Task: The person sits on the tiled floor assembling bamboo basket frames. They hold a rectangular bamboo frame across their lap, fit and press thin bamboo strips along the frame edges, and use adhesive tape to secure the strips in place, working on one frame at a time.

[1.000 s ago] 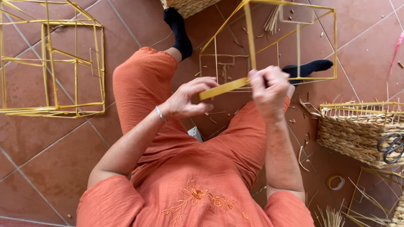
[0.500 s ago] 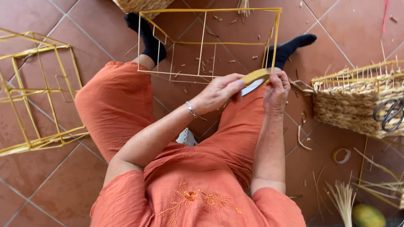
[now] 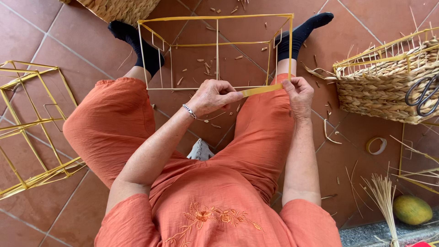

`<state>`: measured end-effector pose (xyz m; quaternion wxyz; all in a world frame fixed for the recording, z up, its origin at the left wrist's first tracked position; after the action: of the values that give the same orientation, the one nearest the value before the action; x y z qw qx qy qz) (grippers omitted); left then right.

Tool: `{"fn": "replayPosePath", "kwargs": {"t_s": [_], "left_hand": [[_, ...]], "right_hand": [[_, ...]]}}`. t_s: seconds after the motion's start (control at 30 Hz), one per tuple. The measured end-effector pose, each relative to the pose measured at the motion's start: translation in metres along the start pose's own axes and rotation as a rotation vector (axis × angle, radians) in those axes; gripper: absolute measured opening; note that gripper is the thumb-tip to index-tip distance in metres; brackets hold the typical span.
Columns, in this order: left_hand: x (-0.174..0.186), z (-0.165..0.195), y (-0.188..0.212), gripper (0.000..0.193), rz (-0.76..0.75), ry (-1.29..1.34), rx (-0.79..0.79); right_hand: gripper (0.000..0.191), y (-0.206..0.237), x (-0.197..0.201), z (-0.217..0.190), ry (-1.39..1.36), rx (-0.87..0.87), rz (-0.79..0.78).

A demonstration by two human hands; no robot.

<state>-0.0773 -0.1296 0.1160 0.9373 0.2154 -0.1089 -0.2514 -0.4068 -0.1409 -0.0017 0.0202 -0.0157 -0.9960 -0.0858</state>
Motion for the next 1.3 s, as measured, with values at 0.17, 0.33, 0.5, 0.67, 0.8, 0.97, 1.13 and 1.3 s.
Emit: {"fn": "replayPosePath", "kwargs": {"t_s": [0.17,0.33,0.5,0.67,0.8,0.97,1.13,1.3], "left_hand": [[0.015,-0.014,0.007,0.042,0.028,-0.084,0.075],[0.050,-0.040,0.028,0.041,0.014,-0.092,0.076],[0.096,-0.077,0.052,0.039,0.059,0.091,0.109],[0.149,-0.101,0.088,0.034,0.085,0.138,0.144],[0.179,-0.098,0.113,0.031,0.139,0.112,0.125],[0.190,-0.089,0.115,0.034,0.251,-0.134,0.343],[0.200,-0.083,0.111,0.043,0.449,-0.774,0.243],[0.200,-0.100,0.092,0.056,0.509,-0.891,0.411]], "right_hand": [[0.012,0.003,0.010,0.027,-0.034,-0.030,0.062],[0.013,-0.001,-0.002,0.044,-0.026,-0.018,0.071],[0.013,-0.002,-0.002,0.043,-0.007,-0.001,0.098],[0.013,-0.003,0.000,0.040,0.094,0.017,0.101],[0.014,-0.006,-0.001,0.038,0.101,0.033,0.102],[0.014,-0.005,0.001,0.040,0.039,0.003,0.065],[0.017,-0.008,0.004,0.044,0.077,0.036,0.068],[0.017,-0.006,0.004,0.045,0.099,0.038,0.059]]}}
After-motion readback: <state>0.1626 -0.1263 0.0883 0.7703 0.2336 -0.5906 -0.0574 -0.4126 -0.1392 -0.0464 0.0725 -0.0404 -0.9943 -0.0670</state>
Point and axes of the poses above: each hand's wrist, its own y-axis away from the middle knuckle, its own x-axis out of the back of the hand, z = x × y, the point moved 2 cm from there along -y, towards the middle knuckle, and after that the axes turned 4 degrees about -z, right-handed, at the moved point
